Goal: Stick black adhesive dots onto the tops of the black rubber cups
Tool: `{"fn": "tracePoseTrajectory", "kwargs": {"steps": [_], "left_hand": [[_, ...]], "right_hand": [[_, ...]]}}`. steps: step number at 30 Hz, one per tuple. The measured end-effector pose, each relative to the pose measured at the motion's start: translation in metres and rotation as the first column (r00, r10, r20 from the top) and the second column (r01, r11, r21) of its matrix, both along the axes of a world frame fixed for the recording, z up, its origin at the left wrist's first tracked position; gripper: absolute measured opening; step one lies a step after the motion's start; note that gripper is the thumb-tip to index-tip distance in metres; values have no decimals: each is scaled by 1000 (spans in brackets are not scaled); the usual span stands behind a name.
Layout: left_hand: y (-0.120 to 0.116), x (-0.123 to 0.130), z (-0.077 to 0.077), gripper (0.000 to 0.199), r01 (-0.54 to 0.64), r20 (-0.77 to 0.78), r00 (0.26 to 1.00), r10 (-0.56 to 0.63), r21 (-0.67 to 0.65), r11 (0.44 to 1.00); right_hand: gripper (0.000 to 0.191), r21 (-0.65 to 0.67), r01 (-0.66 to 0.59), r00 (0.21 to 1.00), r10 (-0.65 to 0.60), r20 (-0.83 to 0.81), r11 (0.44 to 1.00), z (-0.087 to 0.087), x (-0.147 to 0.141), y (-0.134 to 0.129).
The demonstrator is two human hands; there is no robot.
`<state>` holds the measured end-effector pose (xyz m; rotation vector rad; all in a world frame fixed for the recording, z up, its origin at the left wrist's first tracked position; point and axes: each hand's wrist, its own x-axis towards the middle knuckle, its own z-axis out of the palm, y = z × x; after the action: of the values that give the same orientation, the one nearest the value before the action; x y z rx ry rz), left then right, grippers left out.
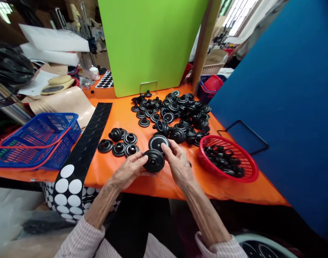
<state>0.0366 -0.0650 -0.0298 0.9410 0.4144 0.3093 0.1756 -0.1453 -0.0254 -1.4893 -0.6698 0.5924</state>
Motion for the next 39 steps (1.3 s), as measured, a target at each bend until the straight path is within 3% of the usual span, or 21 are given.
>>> {"fn": "tracePoseTrajectory", "kwargs": {"steps": [2,4,6,10,13,14,16,19,24,28,30,32,33,35,39], "left_hand": [[-12,0,-1,29,-137,-34,988,148,224,965],[-26,-2,-3,28,-275,-35,946,321,436,857],[-36,-7,-6,28,-328,-51,912,406,502,800],[-34,-16,-16,32,-303,-160,923,350,258,917],[-26,-22,-22,31,-327,-201,922,330,49,944],[-24,-23,-22,31,-338,-209,920,330,0,941],[-22,-26,-21,31,-351,-218,919,328,-76,933],[-21,-28,-17,27,-360,-235,917,321,-147,921],[-21,-26,-17,22,-335,-214,931,296,-174,926],[-21,-28,-20,22,-325,-205,935,289,-170,930],[-22,-29,-20,23,-313,-195,940,281,-159,936],[-22,-28,-19,23,-300,-185,945,271,-149,942],[-22,-27,-19,23,-297,-181,946,269,-146,944],[-22,-26,-18,23,-295,-179,946,269,-142,945],[-23,-26,-18,26,-294,-186,945,268,-126,948]], "right_hand": [[36,2,89,995,-89,52,996,-10,5,12],[34,-24,192,970,-186,155,981,-20,11,23],[29,-52,243,941,-222,257,969,-24,17,29],[24,-81,260,876,-200,439,962,-8,21,16],[27,-171,346,714,-141,686,923,13,36,-17],[30,-255,420,624,-72,778,871,19,48,-30],[36,-472,602,498,159,852,644,25,78,-54],[31,-595,588,514,315,798,548,18,125,-76],[18,-678,527,501,458,735,512,-2,158,-79],[18,-649,556,459,458,761,520,9,147,-85],[17,-579,530,426,395,814,619,18,128,-91],[15,-455,407,426,277,861,792,19,98,-96],[15,-389,317,449,225,865,865,15,80,-97],[14,-333,166,479,219,850,928,-2,44,-97],[27,-357,78,532,264,805,931,-43,6,-95]]}}
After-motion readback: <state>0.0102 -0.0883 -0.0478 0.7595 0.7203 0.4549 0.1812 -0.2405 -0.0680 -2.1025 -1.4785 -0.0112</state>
